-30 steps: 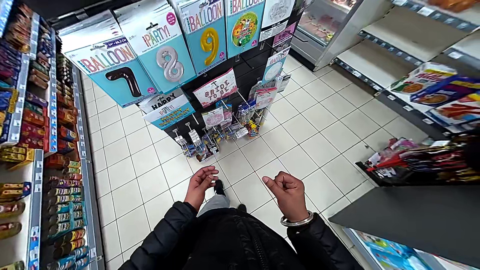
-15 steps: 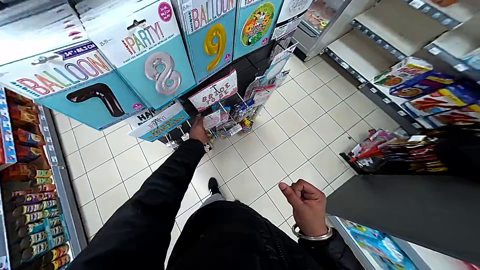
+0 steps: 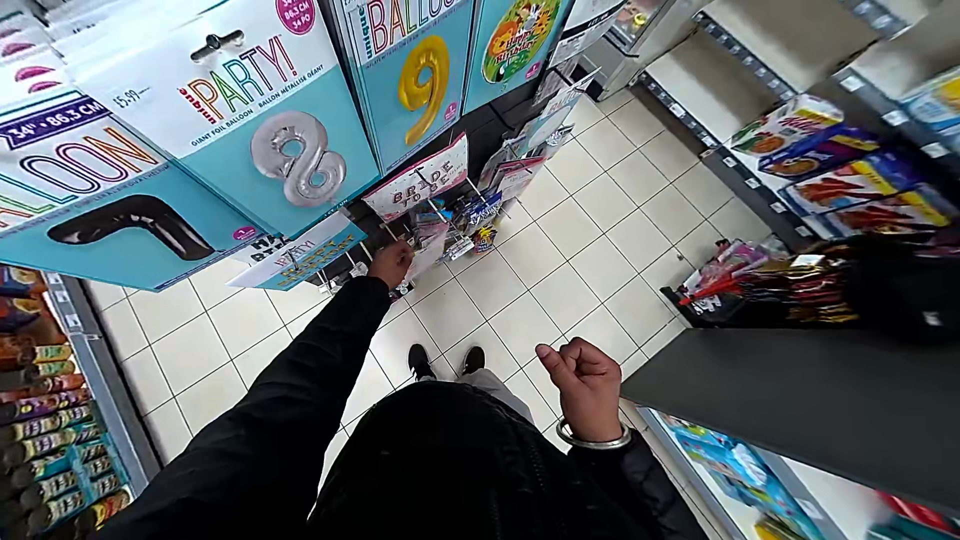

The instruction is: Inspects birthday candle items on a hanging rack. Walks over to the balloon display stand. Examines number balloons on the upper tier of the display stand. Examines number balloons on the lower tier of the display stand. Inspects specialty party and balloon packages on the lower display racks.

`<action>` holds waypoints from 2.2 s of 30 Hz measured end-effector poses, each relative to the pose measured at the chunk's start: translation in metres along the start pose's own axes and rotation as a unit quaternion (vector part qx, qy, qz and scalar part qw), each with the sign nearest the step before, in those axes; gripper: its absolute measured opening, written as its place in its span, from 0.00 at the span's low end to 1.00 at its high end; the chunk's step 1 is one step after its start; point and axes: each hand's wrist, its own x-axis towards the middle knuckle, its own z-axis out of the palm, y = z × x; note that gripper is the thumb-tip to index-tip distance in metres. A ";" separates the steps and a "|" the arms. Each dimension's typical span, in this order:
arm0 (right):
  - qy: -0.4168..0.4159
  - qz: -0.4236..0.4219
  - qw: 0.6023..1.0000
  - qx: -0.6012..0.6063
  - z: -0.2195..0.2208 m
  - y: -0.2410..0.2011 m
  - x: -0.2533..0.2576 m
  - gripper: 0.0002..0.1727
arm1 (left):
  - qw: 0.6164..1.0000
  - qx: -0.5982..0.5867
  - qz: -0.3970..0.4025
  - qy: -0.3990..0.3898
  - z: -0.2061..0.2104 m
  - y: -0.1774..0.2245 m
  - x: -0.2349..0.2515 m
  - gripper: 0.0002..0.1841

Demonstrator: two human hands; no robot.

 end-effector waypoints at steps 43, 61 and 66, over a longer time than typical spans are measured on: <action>-0.358 0.191 0.914 -0.001 0.002 0.049 0.185 0.19 | 0.889 -0.433 0.043 0.140 -0.027 0.156 -0.083 0.24; -0.339 0.221 0.914 0.012 -0.002 0.058 0.183 0.18 | 0.893 -0.434 0.027 0.116 -0.020 0.147 -0.072 0.23; -0.343 0.217 0.914 -0.001 -0.006 0.062 0.183 0.18 | 0.900 -0.421 0.012 0.108 -0.017 0.148 -0.071 0.28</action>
